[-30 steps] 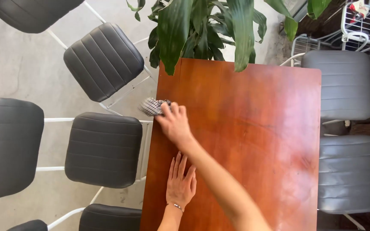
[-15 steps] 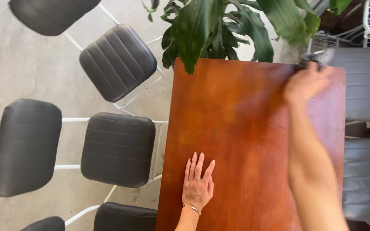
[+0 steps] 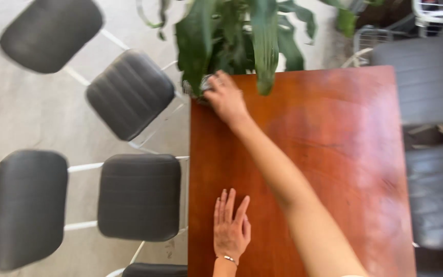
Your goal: Wiping down multiple chairs and tables in a restaurant dining area.
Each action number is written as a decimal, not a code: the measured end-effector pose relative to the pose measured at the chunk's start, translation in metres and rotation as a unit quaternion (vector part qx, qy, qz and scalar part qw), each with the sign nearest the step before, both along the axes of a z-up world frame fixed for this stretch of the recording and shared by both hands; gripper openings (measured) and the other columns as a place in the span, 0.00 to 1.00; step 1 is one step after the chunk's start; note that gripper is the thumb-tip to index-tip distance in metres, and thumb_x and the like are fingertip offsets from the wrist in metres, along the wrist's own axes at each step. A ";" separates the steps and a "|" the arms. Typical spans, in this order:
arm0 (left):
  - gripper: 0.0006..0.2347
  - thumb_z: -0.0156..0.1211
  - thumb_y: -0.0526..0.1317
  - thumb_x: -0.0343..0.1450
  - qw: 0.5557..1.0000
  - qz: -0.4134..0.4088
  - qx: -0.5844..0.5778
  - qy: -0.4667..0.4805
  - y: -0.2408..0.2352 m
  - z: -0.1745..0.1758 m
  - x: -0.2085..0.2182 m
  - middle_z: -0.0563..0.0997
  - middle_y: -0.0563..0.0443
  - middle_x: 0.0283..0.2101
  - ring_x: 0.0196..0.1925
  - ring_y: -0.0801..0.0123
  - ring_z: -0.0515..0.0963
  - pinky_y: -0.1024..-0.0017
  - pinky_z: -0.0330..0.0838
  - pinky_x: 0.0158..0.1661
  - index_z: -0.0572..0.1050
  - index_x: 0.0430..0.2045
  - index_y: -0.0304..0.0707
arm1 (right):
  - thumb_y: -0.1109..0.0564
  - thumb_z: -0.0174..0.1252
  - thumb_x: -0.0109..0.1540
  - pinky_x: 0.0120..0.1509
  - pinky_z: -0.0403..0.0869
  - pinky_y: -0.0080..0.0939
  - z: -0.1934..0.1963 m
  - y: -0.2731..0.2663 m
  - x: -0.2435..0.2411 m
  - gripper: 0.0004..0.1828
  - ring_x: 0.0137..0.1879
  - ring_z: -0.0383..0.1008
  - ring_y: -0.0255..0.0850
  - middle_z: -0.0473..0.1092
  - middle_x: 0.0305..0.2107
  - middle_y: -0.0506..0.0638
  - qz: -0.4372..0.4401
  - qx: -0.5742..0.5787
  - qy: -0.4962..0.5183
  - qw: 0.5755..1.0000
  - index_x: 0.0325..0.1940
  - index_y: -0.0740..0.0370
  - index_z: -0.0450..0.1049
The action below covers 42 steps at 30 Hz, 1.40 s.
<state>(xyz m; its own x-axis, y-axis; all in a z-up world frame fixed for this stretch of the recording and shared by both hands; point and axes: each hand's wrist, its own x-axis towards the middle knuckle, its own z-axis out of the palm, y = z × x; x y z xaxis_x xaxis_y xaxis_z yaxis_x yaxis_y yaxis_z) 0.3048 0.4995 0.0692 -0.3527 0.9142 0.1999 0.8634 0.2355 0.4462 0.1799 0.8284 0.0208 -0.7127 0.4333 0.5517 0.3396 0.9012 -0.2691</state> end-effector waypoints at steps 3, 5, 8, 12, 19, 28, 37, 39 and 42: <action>0.23 0.55 0.35 0.70 0.999 0.018 -0.028 0.017 -0.002 -0.005 0.002 0.62 0.43 0.72 0.74 0.48 0.58 0.54 0.52 0.71 0.70 0.63 0.49 | 0.59 0.58 0.61 0.64 0.69 0.56 0.026 0.070 0.125 0.06 0.60 0.69 0.57 0.71 0.52 0.60 -0.068 0.036 -0.028 0.997 0.39 0.57 0.80; 0.23 0.55 0.35 0.69 0.999 0.018 -0.035 0.016 -0.003 -0.005 0.002 0.62 0.43 0.71 0.74 0.48 0.58 0.54 0.52 0.70 0.70 0.63 0.49 | 0.62 0.58 0.62 0.63 0.68 0.57 0.022 0.099 0.222 0.06 0.59 0.68 0.59 0.70 0.50 0.61 -0.118 0.033 -0.058 0.991 0.41 0.59 0.79; 0.23 0.55 0.36 0.69 0.999 0.015 -0.046 0.015 -0.006 -0.004 0.006 0.61 0.42 0.71 0.74 0.48 0.59 0.54 0.52 0.71 0.69 0.62 0.48 | 0.66 0.57 0.64 0.62 0.69 0.58 0.001 0.120 0.354 0.08 0.57 0.68 0.60 0.68 0.49 0.64 -0.224 0.018 -0.077 0.971 0.45 0.61 0.78; 0.22 0.55 0.36 0.70 0.998 0.027 -0.037 0.035 -0.008 0.001 0.007 0.62 0.42 0.71 0.74 0.49 0.58 0.54 0.51 0.71 0.70 0.62 0.48 | 0.66 0.56 0.64 0.57 0.71 0.58 -0.015 0.122 0.361 0.13 0.52 0.70 0.60 0.69 0.45 0.66 -0.245 -0.039 -0.018 0.969 0.51 0.63 0.80; 0.22 0.55 0.35 0.70 0.999 0.008 -0.025 0.044 0.001 -0.002 0.000 0.62 0.42 0.71 0.74 0.48 0.59 0.54 0.52 0.70 0.70 0.62 0.48 | 0.65 0.55 0.55 0.55 0.73 0.55 0.049 -0.082 0.121 0.18 0.52 0.71 0.55 0.73 0.44 0.55 -0.110 -0.027 0.055 0.992 0.47 0.59 0.82; 0.21 0.55 0.34 0.69 0.999 0.030 -0.017 0.012 0.000 -0.003 0.006 0.64 0.44 0.71 0.74 0.49 0.60 0.55 0.53 0.71 0.72 0.59 0.49 | 0.58 0.56 0.60 0.56 0.70 0.56 0.080 -0.015 0.236 0.05 0.51 0.70 0.57 0.72 0.40 0.57 -0.065 -0.253 0.024 0.965 0.34 0.58 0.78; 0.20 0.55 0.34 0.70 0.997 0.066 -0.007 0.027 -0.002 -0.002 0.005 0.65 0.43 0.70 0.74 0.50 0.61 0.56 0.54 0.71 0.73 0.59 0.48 | 0.63 0.61 0.62 0.51 0.67 0.61 0.026 -0.035 0.313 0.15 0.49 0.66 0.66 0.67 0.50 0.70 -0.499 -0.008 -0.028 0.866 0.52 0.54 0.82; 0.21 0.56 0.33 0.70 0.999 0.032 0.005 0.011 -0.001 -0.003 0.001 0.65 0.43 0.70 0.74 0.51 0.60 0.56 0.53 0.72 0.73 0.60 0.47 | 0.58 0.57 0.66 0.51 0.67 0.60 0.040 -0.082 0.242 0.07 0.47 0.69 0.56 0.72 0.41 0.58 -0.385 -0.191 0.067 0.901 0.47 0.53 0.77; 0.18 0.57 0.33 0.70 0.997 0.047 0.050 0.018 -0.016 -0.026 0.007 0.69 0.45 0.68 0.72 0.52 0.67 0.57 0.57 0.73 0.75 0.56 0.44 | 0.59 0.57 0.61 0.53 0.68 0.59 0.024 -0.164 0.118 0.12 0.53 0.70 0.52 0.71 0.41 0.52 -0.073 -0.127 -0.069 0.987 0.44 0.48 0.82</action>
<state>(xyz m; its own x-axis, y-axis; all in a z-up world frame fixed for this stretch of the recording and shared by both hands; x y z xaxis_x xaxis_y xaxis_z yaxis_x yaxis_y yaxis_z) 0.3119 0.4834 0.0437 -0.4271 0.8519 0.3031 0.8557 0.2724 0.4400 0.2982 0.6640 0.0446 -0.6928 0.6489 0.3146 0.5101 0.7494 -0.4222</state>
